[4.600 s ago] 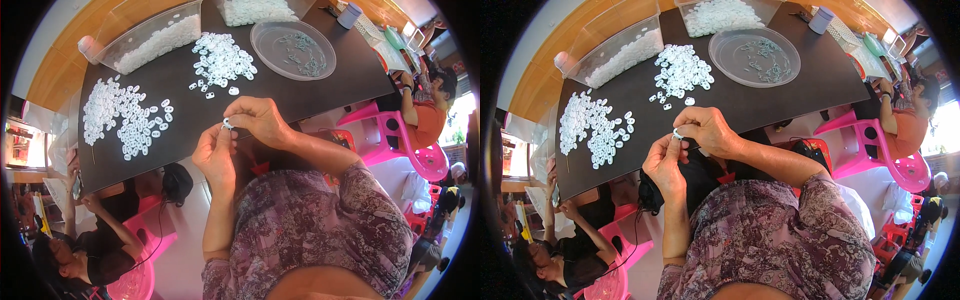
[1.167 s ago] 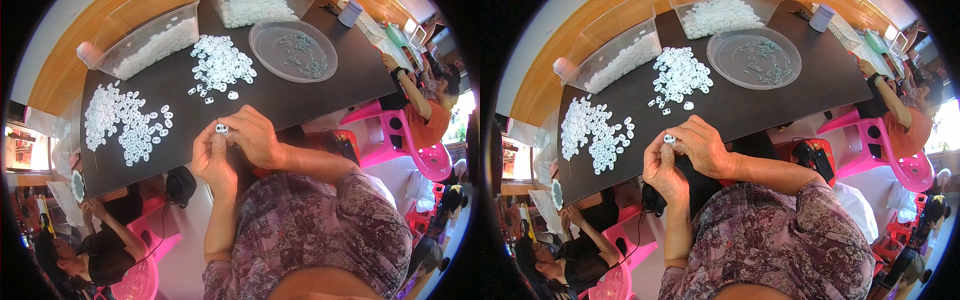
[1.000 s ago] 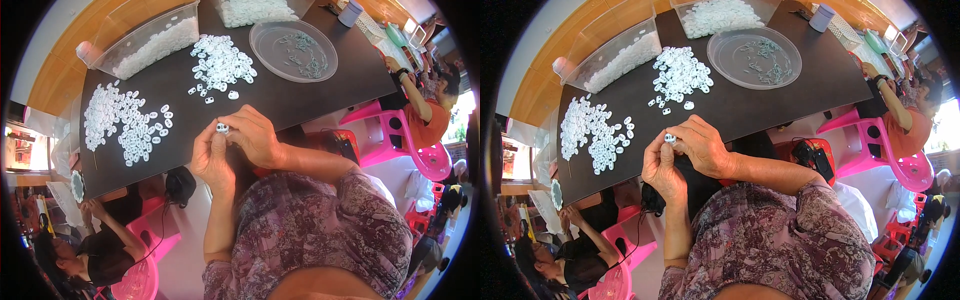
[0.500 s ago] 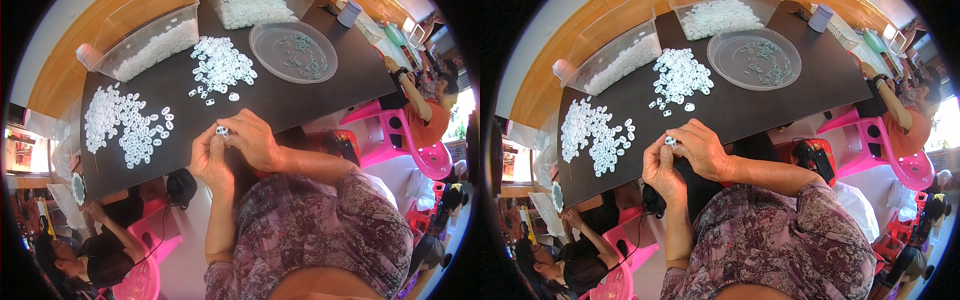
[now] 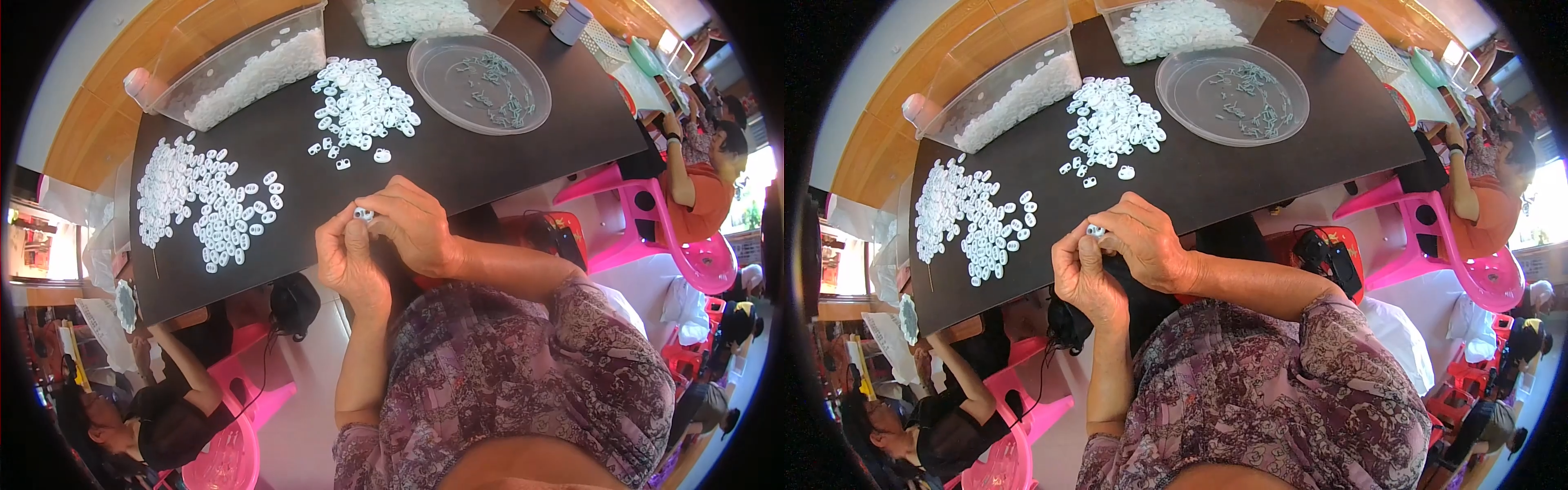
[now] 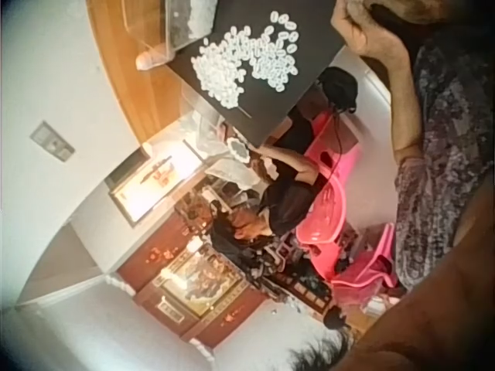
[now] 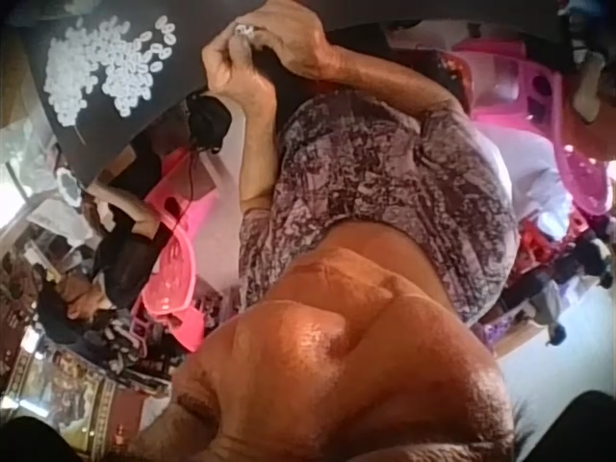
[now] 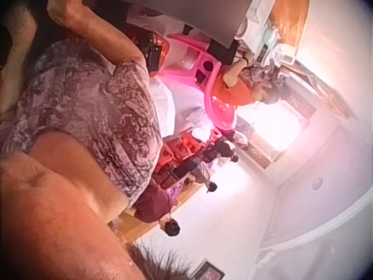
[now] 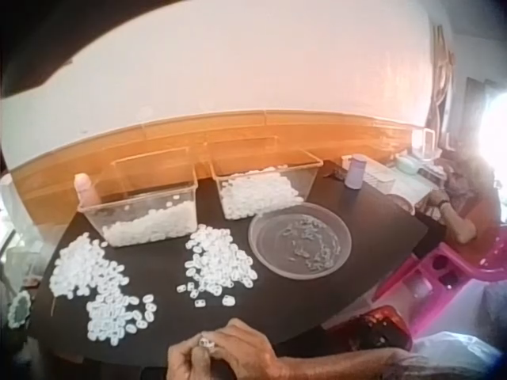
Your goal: Manually assembling small plastic components by inserting blue pieces into white circular pieces.
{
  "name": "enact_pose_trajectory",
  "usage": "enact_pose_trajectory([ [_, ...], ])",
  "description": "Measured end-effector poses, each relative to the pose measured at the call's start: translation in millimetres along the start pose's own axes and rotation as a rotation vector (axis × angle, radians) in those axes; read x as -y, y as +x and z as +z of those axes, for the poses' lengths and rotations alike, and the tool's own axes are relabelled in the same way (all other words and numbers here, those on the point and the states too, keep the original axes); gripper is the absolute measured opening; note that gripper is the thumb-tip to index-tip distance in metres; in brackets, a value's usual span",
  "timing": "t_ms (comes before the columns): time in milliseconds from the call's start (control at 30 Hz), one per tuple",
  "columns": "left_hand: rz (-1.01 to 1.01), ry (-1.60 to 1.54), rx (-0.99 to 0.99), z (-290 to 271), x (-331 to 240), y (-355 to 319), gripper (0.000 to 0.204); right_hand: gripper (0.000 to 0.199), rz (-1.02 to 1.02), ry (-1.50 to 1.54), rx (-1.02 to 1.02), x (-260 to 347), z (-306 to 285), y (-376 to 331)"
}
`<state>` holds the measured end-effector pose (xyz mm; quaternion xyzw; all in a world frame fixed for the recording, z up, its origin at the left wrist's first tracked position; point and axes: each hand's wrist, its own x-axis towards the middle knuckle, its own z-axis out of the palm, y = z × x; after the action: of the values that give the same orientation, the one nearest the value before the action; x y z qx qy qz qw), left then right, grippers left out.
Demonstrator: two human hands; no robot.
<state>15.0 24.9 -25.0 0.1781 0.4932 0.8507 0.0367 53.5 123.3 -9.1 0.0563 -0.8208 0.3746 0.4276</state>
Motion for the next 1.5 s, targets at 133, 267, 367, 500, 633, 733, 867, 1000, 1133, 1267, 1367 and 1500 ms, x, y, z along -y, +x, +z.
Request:
enact_pose_trajectory([
  [133,-0.037,-0.014,0.006,-0.4,-3.1,4.3,0.023,0.030,0.042,0.013,0.010,0.3,1.2,2.5],
  [267,-0.090,0.009,0.003,-2.3,-11.7,5.6,0.021,0.033,0.118,0.004,0.009,7.4,-0.4,4.5],
  [367,-0.072,0.017,0.012,-3.1,-13.9,5.7,0.022,0.033,0.081,0.013,0.034,6.7,-1.5,5.6],
  [500,-0.092,0.033,-0.026,1.1,-17.5,4.5,0.023,0.031,0.094,0.025,0.045,9.6,-2.1,6.2],
  [633,-0.056,0.050,-0.019,0.5,-16.4,0.9,0.024,0.028,0.106,0.032,0.026,10.0,-1.2,5.1],
  [733,-0.031,0.060,-0.018,2.6,-14.4,-1.2,0.024,0.030,0.098,0.031,-0.003,11.1,2.1,2.7],
  [867,0.018,0.128,-0.020,0.7,-9.2,-4.6,0.027,0.029,0.122,0.036,-0.027,13.5,9.6,-1.3],
  [1000,0.005,0.097,-0.046,2.0,-5.9,-8.7,0.027,0.029,0.087,0.021,-0.042,10.5,12.8,-2.6],
  [1133,0.038,0.059,-0.040,4.7,-7.3,-9.8,0.025,0.028,0.029,0.024,-0.076,10.0,13.2,-2.0],
  [1267,0.101,0.057,-0.036,5.9,-9.2,-11.6,0.024,0.029,-0.079,0.055,-0.122,8.1,14.9,-2.5],
  [1367,0.190,0.167,-0.070,5.0,-3.6,-12.0,0.028,0.031,-0.059,0.052,-0.117,10.9,16.2,-4.9],
  [1500,0.159,0.178,-0.089,3.2,-3.8,-13.5,0.028,0.034,-0.094,0.021,-0.118,8.0,17.6,-5.6],
])
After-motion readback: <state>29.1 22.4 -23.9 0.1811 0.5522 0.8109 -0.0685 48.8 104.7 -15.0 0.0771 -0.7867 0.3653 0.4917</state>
